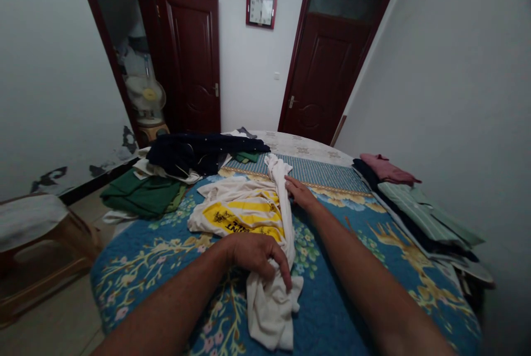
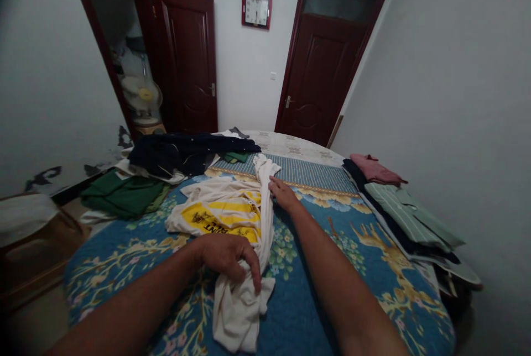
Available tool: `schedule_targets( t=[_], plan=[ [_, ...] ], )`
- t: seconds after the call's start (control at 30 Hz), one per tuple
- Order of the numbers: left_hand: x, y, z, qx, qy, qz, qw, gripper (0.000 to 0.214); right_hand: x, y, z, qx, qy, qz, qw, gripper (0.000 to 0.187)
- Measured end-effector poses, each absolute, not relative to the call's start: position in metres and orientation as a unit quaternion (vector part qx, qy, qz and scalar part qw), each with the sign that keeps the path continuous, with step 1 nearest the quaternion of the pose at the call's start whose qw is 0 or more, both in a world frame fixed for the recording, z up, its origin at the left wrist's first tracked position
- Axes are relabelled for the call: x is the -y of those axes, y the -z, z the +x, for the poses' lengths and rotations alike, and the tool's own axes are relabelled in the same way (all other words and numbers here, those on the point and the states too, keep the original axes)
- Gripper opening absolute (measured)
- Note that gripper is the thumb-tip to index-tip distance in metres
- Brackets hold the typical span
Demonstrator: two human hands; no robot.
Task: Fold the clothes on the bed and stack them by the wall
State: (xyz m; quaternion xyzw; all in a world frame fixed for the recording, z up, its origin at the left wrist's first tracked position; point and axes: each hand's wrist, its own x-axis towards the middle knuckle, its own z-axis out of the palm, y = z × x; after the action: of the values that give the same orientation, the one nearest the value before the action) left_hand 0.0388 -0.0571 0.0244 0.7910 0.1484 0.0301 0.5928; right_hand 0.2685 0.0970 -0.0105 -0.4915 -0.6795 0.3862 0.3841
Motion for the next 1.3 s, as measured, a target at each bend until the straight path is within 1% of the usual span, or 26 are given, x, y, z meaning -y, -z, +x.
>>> schedule_targets(
  t=[0.13, 0.27, 0.3, 0.37, 0.43, 0.5, 0.6, 0.77, 0.87, 0.93, 1.03, 1.17, 1.3],
  plan=[
    [0.055, -0.021, 0.037, -0.150, -0.021, 0.787, 0.599, 0.045, -0.131, 0.013, 0.260, 0.574, -0.492, -0.508, 0.413, 0.067],
    [0.052, -0.016, 0.036, -0.145, -0.027, 0.789, 0.596, 0.046, -0.148, 0.016, 0.254, 0.522, -0.529, -0.496, 0.448, 0.073],
    [0.052, -0.016, 0.036, -0.145, -0.029, 0.788, 0.598, 0.047, -0.150, 0.017, 0.254, 0.499, -0.537, -0.486, 0.476, 0.075],
    [0.050, -0.015, 0.034, -0.146, -0.030, 0.785, 0.601, 0.048, -0.153, 0.020, 0.257, 0.424, -0.550, -0.456, 0.557, 0.076],
    [0.049, -0.016, 0.030, -0.148, -0.029, 0.784, 0.602, 0.049, -0.155, 0.024, 0.261, 0.338, -0.554, -0.419, 0.635, 0.072],
    [0.048, -0.019, 0.026, -0.150, -0.028, 0.786, 0.600, 0.048, -0.157, 0.028, 0.265, 0.280, -0.556, -0.394, 0.676, 0.065],
    [0.047, -0.021, 0.023, -0.156, -0.035, 0.785, 0.598, 0.047, -0.159, 0.032, 0.267, 0.266, -0.560, -0.396, 0.677, 0.057],
    [0.048, -0.021, 0.023, -0.166, -0.026, 0.785, 0.596, 0.049, -0.164, 0.034, 0.262, 0.336, -0.567, -0.426, 0.620, 0.064],
    [0.047, -0.023, 0.020, -0.180, -0.032, 0.775, 0.605, 0.047, -0.165, 0.033, 0.263, 0.351, -0.580, -0.441, 0.587, 0.062],
    [0.046, -0.026, 0.011, -0.200, -0.066, 0.763, 0.612, 0.045, -0.164, 0.033, 0.268, 0.328, -0.586, -0.434, 0.600, 0.062],
    [0.041, -0.033, -0.014, -0.248, -0.161, 0.719, 0.630, 0.037, -0.160, 0.031, 0.286, 0.262, -0.558, -0.421, 0.665, 0.068],
    [0.034, -0.038, -0.049, -0.310, -0.324, 0.577, 0.683, 0.029, -0.148, 0.014, 0.342, 0.193, -0.469, -0.447, 0.737, 0.071],
    [0.026, -0.040, -0.052, -0.358, -0.447, 0.475, 0.668, 0.030, -0.120, -0.016, 0.416, 0.207, -0.349, -0.450, 0.796, 0.073]
  ],
)
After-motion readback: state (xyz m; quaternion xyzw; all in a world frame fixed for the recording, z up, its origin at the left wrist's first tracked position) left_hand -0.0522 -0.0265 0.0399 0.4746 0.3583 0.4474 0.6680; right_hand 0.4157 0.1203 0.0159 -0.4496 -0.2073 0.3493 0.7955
